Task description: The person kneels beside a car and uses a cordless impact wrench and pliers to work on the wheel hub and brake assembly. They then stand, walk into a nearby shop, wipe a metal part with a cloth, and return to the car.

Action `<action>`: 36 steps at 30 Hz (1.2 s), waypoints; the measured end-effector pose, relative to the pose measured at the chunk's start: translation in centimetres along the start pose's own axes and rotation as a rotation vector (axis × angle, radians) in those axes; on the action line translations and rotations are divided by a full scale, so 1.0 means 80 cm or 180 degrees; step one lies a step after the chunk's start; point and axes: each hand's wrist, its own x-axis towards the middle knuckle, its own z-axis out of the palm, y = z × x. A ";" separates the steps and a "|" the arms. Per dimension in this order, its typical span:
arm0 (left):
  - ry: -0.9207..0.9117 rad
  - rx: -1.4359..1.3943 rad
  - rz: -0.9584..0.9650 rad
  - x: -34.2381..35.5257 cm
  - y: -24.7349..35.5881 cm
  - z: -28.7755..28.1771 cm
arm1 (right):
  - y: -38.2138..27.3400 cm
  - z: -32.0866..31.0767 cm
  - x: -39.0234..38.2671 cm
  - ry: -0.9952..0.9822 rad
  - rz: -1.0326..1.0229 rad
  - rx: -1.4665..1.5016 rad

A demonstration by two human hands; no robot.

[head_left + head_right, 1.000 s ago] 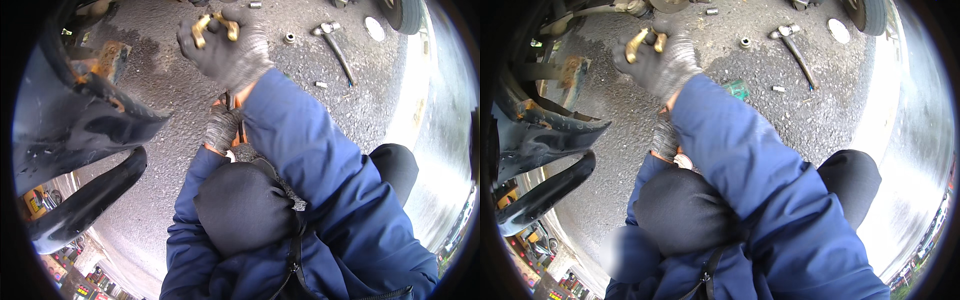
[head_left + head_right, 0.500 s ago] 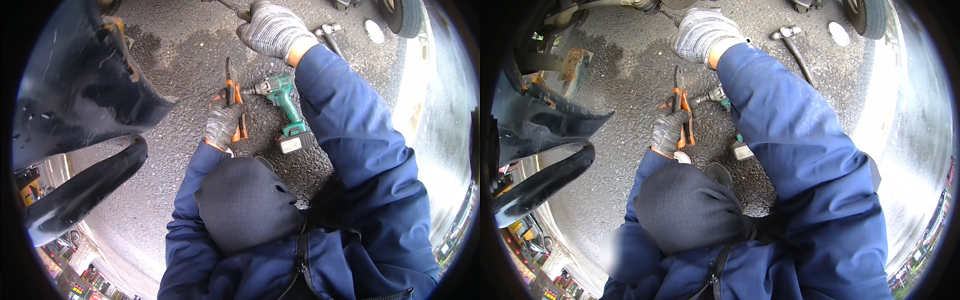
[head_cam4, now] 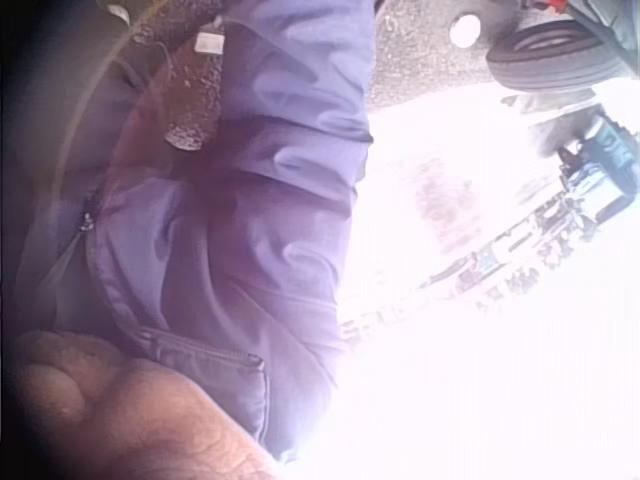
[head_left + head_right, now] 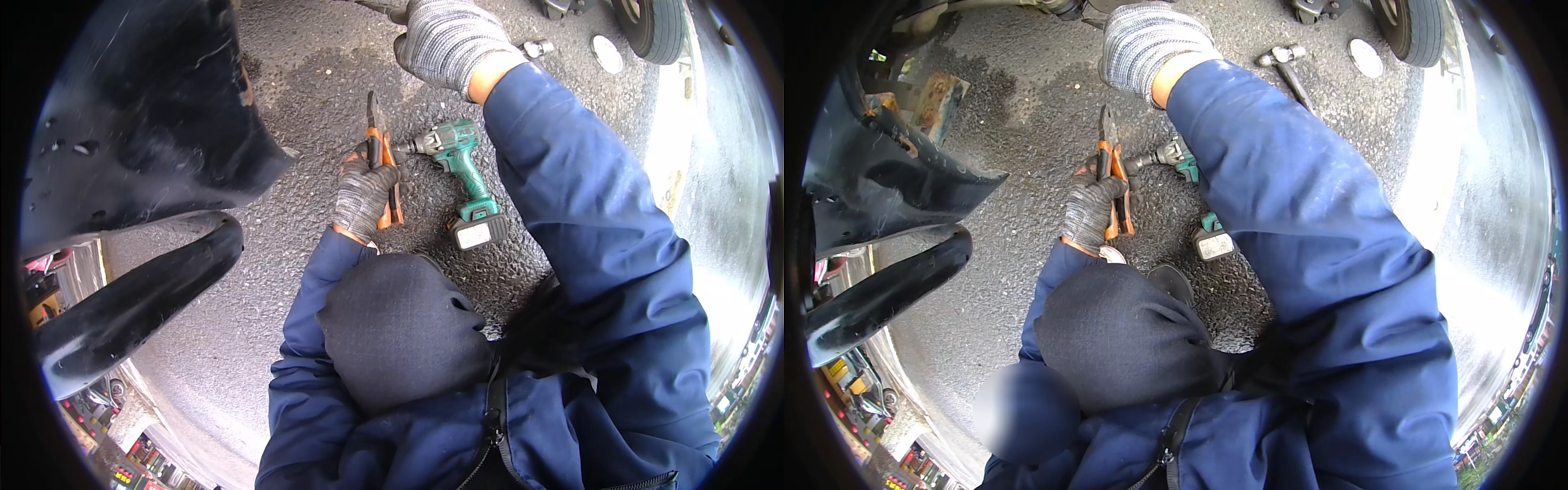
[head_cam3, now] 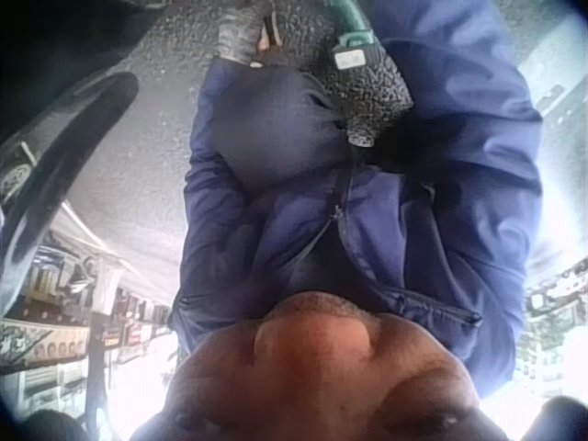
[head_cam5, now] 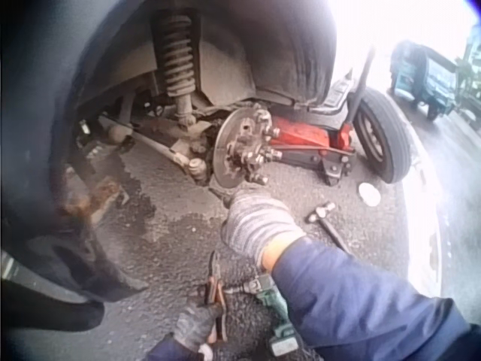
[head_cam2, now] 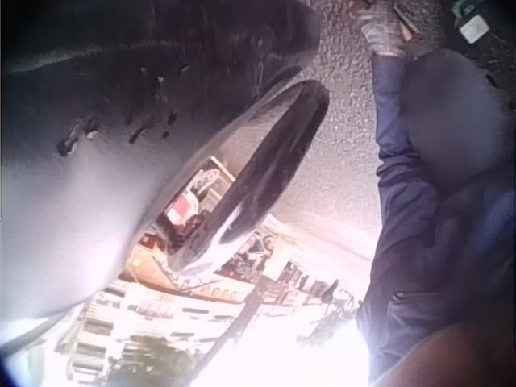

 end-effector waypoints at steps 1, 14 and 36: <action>0.0004 -0.0054 0.0018 0.000 0.000 0.000 | -0.001 -0.002 0.001 -0.0001 0.0042 -0.0045; -0.0001 -0.0020 0.0038 -0.002 0.000 0.000 | -0.030 0.004 0.032 -0.0489 -0.1818 -0.1316; 0.0239 -0.0024 0.0076 -0.001 -0.002 0.003 | 0.021 0.062 -0.045 -0.0407 0.1607 0.3360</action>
